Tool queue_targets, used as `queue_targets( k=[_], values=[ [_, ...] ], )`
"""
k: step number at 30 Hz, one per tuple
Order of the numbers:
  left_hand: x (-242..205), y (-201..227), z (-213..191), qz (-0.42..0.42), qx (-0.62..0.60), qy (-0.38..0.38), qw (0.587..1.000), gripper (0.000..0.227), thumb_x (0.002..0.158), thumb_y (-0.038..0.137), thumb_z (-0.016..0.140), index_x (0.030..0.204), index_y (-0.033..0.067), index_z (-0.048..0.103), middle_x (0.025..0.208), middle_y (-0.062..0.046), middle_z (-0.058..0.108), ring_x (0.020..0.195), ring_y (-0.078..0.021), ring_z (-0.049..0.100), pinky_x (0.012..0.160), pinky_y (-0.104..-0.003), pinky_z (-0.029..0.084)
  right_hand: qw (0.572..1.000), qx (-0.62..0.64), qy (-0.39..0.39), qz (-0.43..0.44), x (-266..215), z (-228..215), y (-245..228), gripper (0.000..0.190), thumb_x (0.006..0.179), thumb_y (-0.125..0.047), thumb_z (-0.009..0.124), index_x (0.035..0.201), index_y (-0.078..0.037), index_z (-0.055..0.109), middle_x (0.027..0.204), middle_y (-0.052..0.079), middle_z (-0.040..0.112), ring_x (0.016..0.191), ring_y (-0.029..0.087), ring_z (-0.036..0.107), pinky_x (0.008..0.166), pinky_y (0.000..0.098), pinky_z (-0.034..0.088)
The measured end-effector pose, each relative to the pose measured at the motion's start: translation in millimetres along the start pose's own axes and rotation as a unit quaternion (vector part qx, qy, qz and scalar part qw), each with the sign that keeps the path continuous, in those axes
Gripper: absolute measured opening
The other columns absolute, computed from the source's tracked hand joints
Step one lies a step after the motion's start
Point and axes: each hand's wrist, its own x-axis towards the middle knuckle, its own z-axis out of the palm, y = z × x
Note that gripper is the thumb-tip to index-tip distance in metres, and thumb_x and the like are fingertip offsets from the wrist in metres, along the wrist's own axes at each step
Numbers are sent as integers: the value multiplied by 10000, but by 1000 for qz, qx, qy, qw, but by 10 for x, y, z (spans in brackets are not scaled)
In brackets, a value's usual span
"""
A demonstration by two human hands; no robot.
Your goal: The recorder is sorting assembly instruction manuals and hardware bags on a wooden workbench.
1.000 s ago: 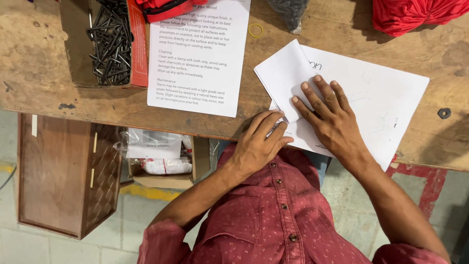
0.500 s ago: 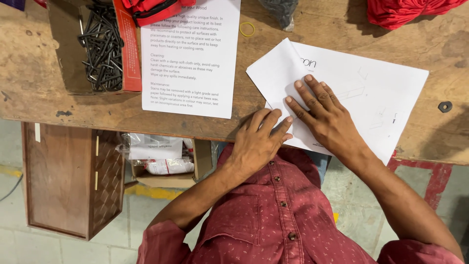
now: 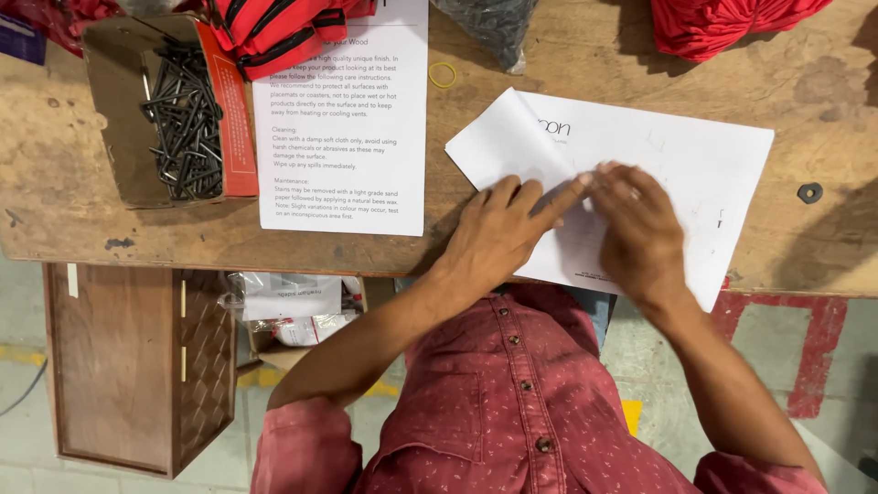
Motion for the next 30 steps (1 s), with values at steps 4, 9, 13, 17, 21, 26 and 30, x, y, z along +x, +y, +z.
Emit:
queue_targets(
  k=[4,9,13,17,21,26,30],
  values=[
    [56,-95,383,-8,0,-44,999,551,986,298,655,1500,155,518,1037,-29,604,985,-224,602,772,-370,543,962,-229,-55,-137,-61,99,-44,628,712,129,626,1324,1,691,1391,153,680,1371,355,557,1163,543,430],
    [273,-292,384,-97,35,-72,992,579,1019,461,593,1523,194,497,675,-71,633,532,-214,622,410,-382,490,951,-270,-80,-128,-136,106,10,585,820,77,653,1402,28,662,1420,153,668,1337,305,556,1180,488,410],
    [427,-436,270,-157,55,-74,983,603,990,525,568,1513,237,491,461,-65,581,361,-249,586,346,-441,445,944,-288,-101,-129,-109,39,-80,540,876,58,642,1415,34,650,1422,131,666,1286,277,556,1136,456,392],
    [448,-454,236,-184,36,-75,979,638,998,502,574,1540,191,449,467,-91,591,378,-266,608,370,-452,480,927,-326,-135,-129,-3,6,-209,575,841,4,638,1414,46,606,1409,170,660,1300,251,532,1140,497,351],
    [436,-502,243,-172,-3,-105,979,729,940,313,611,1593,116,353,566,-145,639,476,-334,662,492,-493,552,917,-333,-185,-120,309,146,-319,647,767,-3,576,1408,80,562,1395,203,622,1419,289,442,1132,594,286],
    [491,-520,154,-203,-10,-132,970,821,871,277,638,1597,110,292,649,-175,673,576,-371,698,570,-516,582,925,-308,-152,-162,680,358,-295,559,900,-22,527,1444,110,518,1473,240,565,1530,313,350,1177,642,226],
    [526,-471,151,-227,-5,-138,964,816,872,275,639,1591,104,292,641,-181,672,588,-366,704,588,-515,590,927,-303,-162,-149,393,143,-310,585,921,10,517,1492,132,477,1508,241,540,1537,309,355,1205,632,231]
  ],
)
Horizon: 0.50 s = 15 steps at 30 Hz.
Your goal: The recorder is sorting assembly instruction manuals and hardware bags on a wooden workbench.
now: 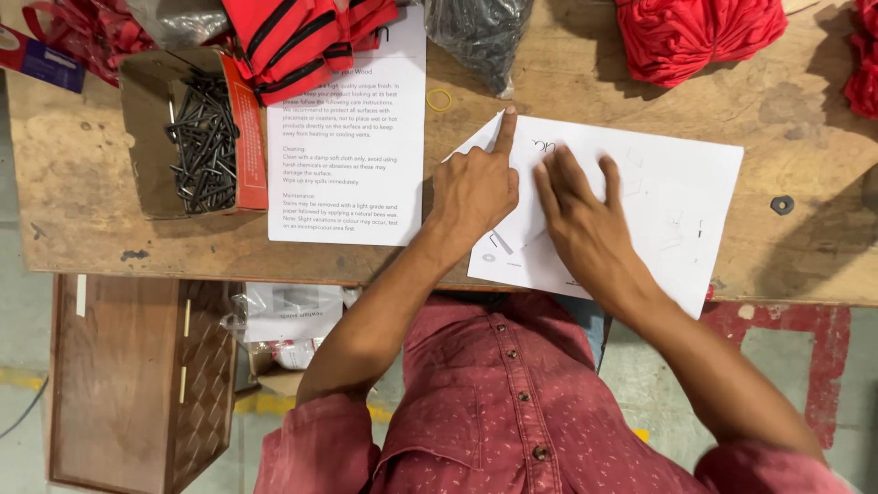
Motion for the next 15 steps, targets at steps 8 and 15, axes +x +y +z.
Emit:
queue_targets(
  k=[8,15],
  values=[
    [-37,-46,10,26,-10,3,1000,791,880,244,617,1593,95,310,619,-186,659,563,-374,692,580,-523,580,989,62,29,133,-436,4,-86,538,857,-31,630,1382,37,535,1190,182,704,1271,350,546,1008,555,429],
    [-201,10,-150,29,-38,46,998,729,932,108,607,1611,175,352,611,-180,640,535,-402,645,557,-547,541,855,392,65,332,-34,137,103,342,934,-178,746,1219,-1,678,849,139,624,676,256,587,643,370,475]
  ],
)
